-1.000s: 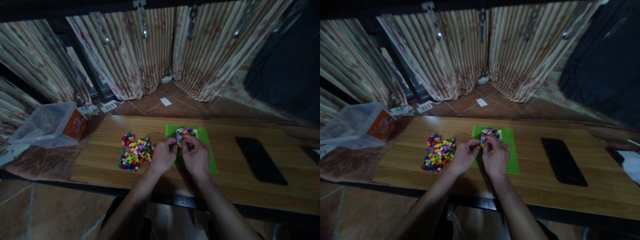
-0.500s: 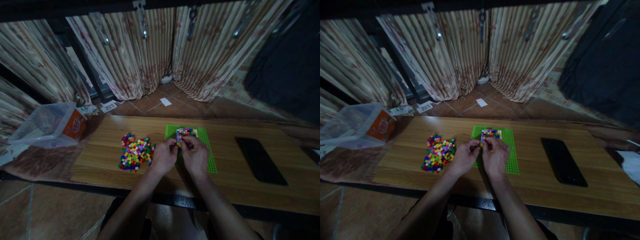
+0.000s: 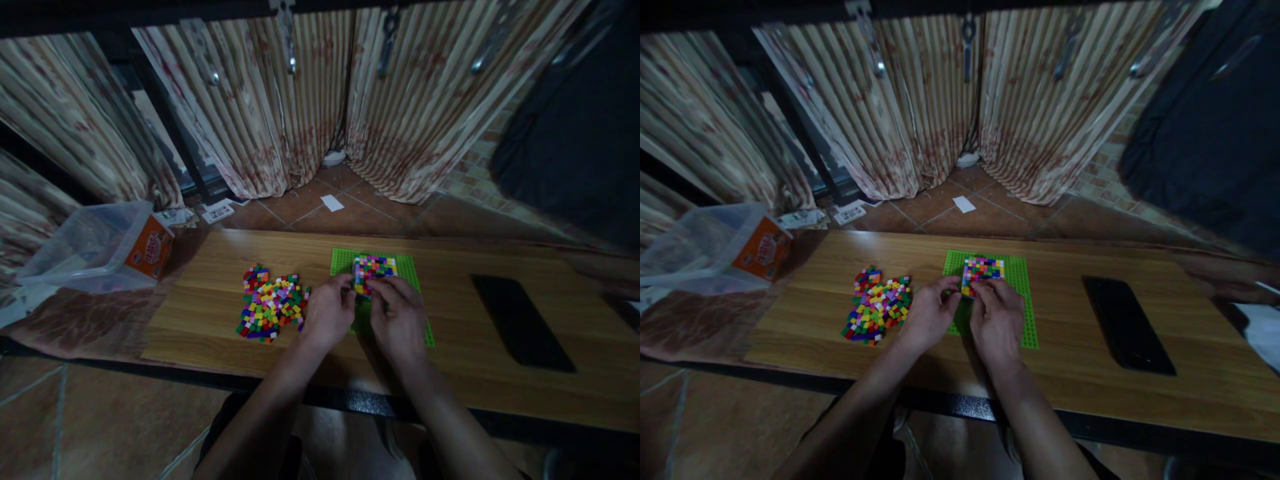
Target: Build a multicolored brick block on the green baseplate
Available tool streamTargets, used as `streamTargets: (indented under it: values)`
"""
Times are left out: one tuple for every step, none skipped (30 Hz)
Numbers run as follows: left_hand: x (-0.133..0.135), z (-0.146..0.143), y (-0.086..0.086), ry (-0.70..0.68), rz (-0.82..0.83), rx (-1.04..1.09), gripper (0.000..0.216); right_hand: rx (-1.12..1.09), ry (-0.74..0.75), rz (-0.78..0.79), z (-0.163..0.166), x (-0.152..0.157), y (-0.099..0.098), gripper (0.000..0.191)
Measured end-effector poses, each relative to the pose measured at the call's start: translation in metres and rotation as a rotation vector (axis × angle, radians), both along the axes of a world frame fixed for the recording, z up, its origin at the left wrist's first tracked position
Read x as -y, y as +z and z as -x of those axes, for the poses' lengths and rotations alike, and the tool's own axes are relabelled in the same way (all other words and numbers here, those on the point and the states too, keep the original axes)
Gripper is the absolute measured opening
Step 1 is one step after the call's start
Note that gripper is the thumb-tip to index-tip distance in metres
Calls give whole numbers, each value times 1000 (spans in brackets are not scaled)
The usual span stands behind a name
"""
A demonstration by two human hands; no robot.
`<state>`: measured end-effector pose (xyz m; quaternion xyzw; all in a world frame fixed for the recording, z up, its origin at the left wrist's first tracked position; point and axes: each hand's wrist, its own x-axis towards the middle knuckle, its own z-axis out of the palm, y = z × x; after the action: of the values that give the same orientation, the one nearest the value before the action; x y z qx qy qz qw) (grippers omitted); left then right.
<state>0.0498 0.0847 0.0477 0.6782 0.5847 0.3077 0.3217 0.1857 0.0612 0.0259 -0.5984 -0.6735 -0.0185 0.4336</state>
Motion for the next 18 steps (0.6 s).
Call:
streamTargets:
  values:
    - [0, 0, 1, -5, -1, -3, 35, 19, 0, 4, 0, 0, -1, 26]
    - [1, 0, 1, -10, -2, -4, 35, 33, 0, 7, 0, 0, -1, 27]
    - [1, -1, 2, -14, -3, -6, 36, 45, 1, 11, 1, 0, -2, 27]
    - [2, -1, 2, -17, -3, -9, 36, 57, 2, 14, 1, 0, -2, 27]
    - [2, -1, 2, -19, -2, -13, 36, 68, 1, 14, 1, -1, -2, 27]
    - [2, -1, 2, -21, -3, -17, 36, 78, -1, 11, 1, -1, -2, 27]
    - [2, -2, 2, -21, -6, -22, 36, 88, -2, 10, 1, -1, -3, 27]
    - [2, -2, 1, -22, -11, -25, 36, 98, -2, 8, 1, -1, -3, 27]
    - [2, -2, 0, -25, -19, -27, 35, 105, -5, 6, 1, -2, -4, 27]
    - [2, -2, 0, -30, -28, -29, 35, 112, -9, 3, 1, -2, -4, 27]
    - [3, -3, -1, -35, -37, -34, 35, 118, -14, 0, 1, -2, -5, 27]
    - [4, -3, -1, -42, -45, -41, 36, 123, -18, -4, 1, -2, -5, 27]
    - [4, -3, -1, -51, -50, -51, 36, 126, -24, -8, 1, -3, -6, 27]
    - [5, -3, -1, -59, -55, -63, 36, 130, -29, -9, 2, -3, -6, 27]
    - [6, -4, -1, -65, -62, -77, 36, 134, -32, -4, 2, -3, -6, 27]
    - [7, -4, 0, -70, -71, -92, 36, 140, -34, 5, 2, -3, -6, 27]
    - [7, -4, 0, -73, -82, -105, 36, 146, -38, 14, 3, -3, -6, 27]
    - [8, -5, 1, -77, -94, -116, 36, 153, -43, 23, 3, -3, -6, 27]
